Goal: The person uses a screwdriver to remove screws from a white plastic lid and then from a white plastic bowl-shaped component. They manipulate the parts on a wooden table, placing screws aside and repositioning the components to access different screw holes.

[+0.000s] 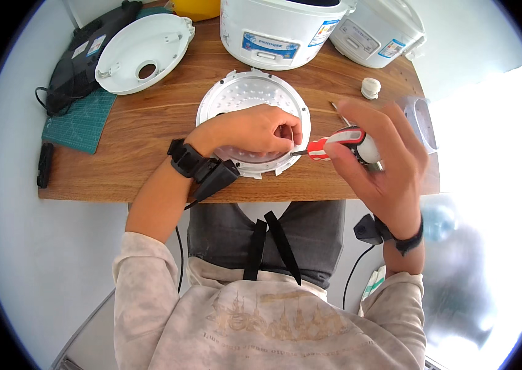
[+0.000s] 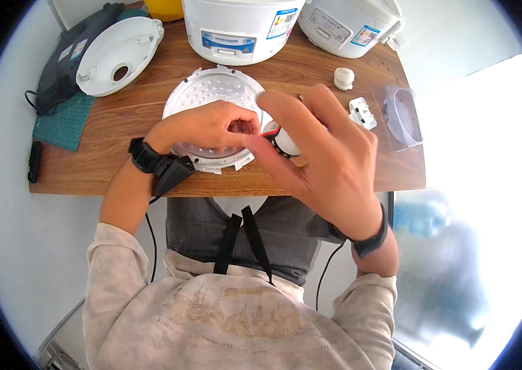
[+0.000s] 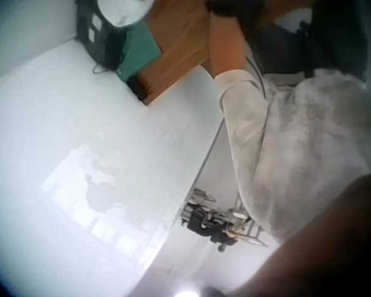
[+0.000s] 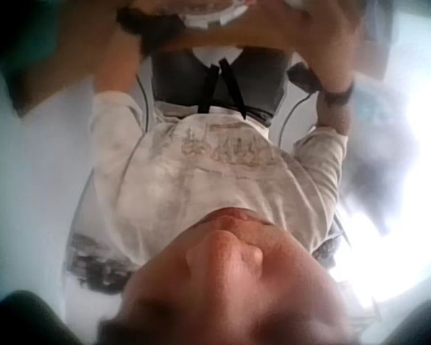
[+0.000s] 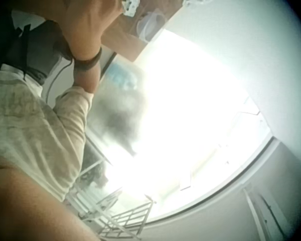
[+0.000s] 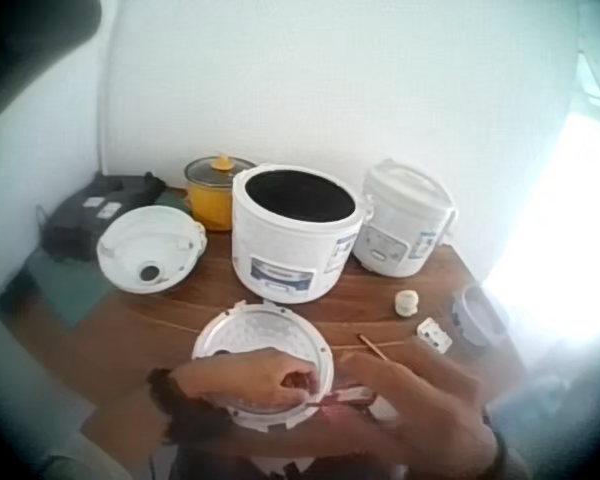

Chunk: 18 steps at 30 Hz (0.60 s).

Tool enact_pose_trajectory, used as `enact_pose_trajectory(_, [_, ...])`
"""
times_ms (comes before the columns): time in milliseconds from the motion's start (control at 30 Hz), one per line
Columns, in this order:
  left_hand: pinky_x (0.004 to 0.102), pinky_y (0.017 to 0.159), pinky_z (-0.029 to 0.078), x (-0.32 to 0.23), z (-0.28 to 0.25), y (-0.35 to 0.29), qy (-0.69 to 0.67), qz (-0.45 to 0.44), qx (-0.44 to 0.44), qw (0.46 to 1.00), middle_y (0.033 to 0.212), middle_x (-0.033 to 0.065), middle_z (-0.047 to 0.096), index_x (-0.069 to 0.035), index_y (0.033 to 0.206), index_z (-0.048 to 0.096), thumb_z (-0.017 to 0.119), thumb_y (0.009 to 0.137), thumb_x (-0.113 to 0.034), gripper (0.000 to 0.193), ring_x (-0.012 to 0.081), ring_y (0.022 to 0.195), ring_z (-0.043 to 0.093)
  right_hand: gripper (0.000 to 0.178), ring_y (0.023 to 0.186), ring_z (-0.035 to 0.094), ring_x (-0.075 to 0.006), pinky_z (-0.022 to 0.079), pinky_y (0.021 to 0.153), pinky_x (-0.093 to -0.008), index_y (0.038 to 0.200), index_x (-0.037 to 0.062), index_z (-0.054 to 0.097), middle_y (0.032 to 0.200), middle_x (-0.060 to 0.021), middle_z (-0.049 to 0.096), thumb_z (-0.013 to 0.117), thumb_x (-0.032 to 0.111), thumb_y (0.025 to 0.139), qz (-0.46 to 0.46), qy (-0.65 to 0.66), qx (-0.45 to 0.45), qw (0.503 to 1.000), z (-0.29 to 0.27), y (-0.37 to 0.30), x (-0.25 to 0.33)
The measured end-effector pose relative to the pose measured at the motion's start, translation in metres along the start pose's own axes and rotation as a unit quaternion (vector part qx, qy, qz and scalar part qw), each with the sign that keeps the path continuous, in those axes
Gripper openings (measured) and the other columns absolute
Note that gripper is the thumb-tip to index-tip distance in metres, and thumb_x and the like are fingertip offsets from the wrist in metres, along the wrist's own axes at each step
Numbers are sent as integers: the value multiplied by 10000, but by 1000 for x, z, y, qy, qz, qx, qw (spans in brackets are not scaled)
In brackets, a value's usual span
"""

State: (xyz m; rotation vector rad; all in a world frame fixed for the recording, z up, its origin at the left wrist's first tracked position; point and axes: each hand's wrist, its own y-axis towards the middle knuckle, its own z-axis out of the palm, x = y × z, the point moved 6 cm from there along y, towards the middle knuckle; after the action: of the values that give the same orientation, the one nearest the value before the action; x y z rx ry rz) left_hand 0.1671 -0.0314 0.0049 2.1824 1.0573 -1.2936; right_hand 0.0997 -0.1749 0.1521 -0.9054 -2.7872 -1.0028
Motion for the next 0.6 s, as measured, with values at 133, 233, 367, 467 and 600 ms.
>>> enact_pose_trajectory(133, [277, 600, 471, -4, -1, -4, -6, -39, 10, 999, 791, 43, 643, -47, 1015, 648, 643, 928, -228, 201, 117, 601, 567, 368, 716, 632, -284, 512, 612, -330, 1160, 34, 629, 928, -114, 624, 738, 69, 810, -20, 73, -29, 997, 1, 8, -10])
enact_pose_trajectory(233, [270, 595, 472, -3, -2, -4, -13, -38, 9, 999, 793, 37, 639, -47, 1024, 649, 639, 928, -216, 194, 113, 595, 563, 359, 750, 635, -279, 516, 624, -332, 1148, 34, 614, 954, -116, 618, 755, 94, 823, -36, 123, -23, 991, 3, 10, -11])
enact_pose_trajectory(367, [274, 599, 478, -4, -3, -3, -9, -32, 7, 999, 801, 36, 639, -47, 1031, 650, 634, 927, -209, 194, 110, 609, 567, 373, 859, 651, -322, 535, 726, -348, 1183, 26, 593, 1055, -150, 633, 714, 43, 830, 1, 9, 1, 1000, 2, 5, -9])
enact_pose_trajectory(467, [281, 626, 486, -2, -1, -2, -15, -31, 13, 999, 815, 38, 647, -48, 1032, 654, 630, 929, -214, 198, 115, 653, 581, 405, 851, 653, -311, 533, 755, -351, 1197, 40, 602, 1052, -133, 641, 749, 69, 821, -6, 29, -11, 1000, 6, 2, -9])
enact_pose_trajectory(600, [289, 695, 498, 2, -1, -1, 4, -5, 0, 1000, 854, 52, 671, -48, 1036, 660, 627, 930, -222, 207, 137, 739, 606, 420, 850, 660, -285, 534, 736, -331, 1170, 47, 607, 1069, -114, 644, 798, 132, 806, -47, 144, 15, 988, 5, 9, -14])
